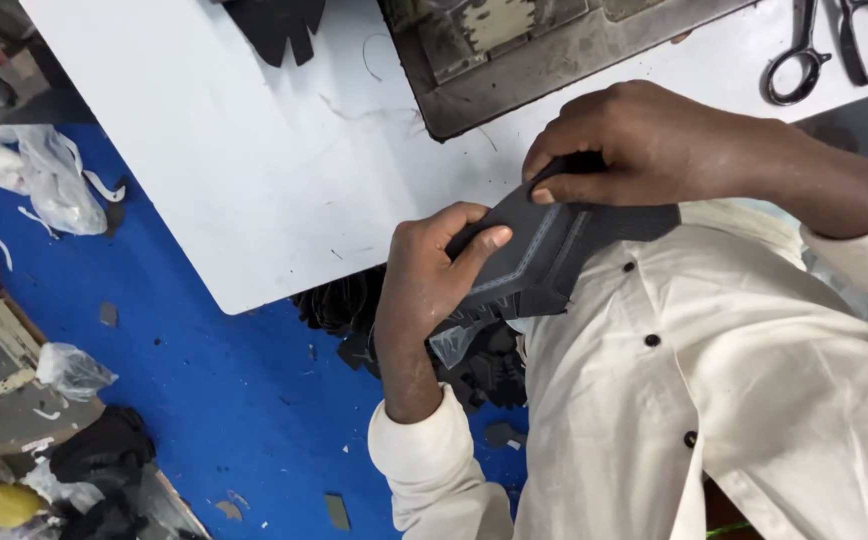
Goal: Sewing black synthetic shoe upper components using an industrial sewing machine.
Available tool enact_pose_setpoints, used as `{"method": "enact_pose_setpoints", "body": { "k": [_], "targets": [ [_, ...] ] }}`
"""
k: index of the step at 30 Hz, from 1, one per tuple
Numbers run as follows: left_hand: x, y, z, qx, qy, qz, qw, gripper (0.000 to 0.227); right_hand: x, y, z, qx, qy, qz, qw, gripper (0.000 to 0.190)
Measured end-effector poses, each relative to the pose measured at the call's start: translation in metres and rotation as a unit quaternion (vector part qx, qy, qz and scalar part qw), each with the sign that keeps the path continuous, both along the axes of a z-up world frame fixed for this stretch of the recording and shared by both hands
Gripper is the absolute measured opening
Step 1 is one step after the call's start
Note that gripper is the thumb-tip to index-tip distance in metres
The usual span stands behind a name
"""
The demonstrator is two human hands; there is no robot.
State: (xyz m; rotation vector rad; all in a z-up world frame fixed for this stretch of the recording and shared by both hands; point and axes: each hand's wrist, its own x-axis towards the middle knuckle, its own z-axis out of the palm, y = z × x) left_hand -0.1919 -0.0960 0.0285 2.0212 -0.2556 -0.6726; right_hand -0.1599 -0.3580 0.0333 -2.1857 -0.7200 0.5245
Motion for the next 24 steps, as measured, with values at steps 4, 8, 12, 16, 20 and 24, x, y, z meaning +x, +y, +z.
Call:
{"method": "enact_pose_setpoints", "body": {
  "k": [4, 8, 12, 16, 20, 24],
  "targets": [
    [-0.001, 0.001, -0.008, -0.012, 0.002, -0.007, 1.000, 0.025, -0.003, -0.001, -0.010, 0.022, 0.068, -0.036, 0.997, 0.027],
    [0.002, -0.003, -0.004, -0.011, 0.026, -0.010, 1.000, 0.025, -0.005, -0.003, -0.014, 0.053, 0.066, -0.047, 0.995, 0.024],
    [0.008, -0.001, -0.009, -0.090, -0.056, -0.029, 0.994, 0.024, -0.006, -0.007, -0.013, 0.029, 0.050, -0.053, 0.997, 0.026],
    [0.034, -0.011, 0.019, -0.017, 0.020, -0.040, 0.999, 0.055, -0.004, -0.013, -0.007, 0.072, -0.073, -0.061, 0.993, 0.034],
    [0.066, -0.008, 0.020, -0.109, -0.200, -0.123, 0.966, 0.034, 0.005, -0.020, 0.017, 0.076, -0.280, -0.100, 0.952, 0.029],
    [0.123, -0.016, 0.043, -0.012, -0.071, -0.127, 0.989, 0.029, 0.021, -0.023, 0.017, -0.015, -0.360, -0.133, 0.924, 0.030]
  ]
}}
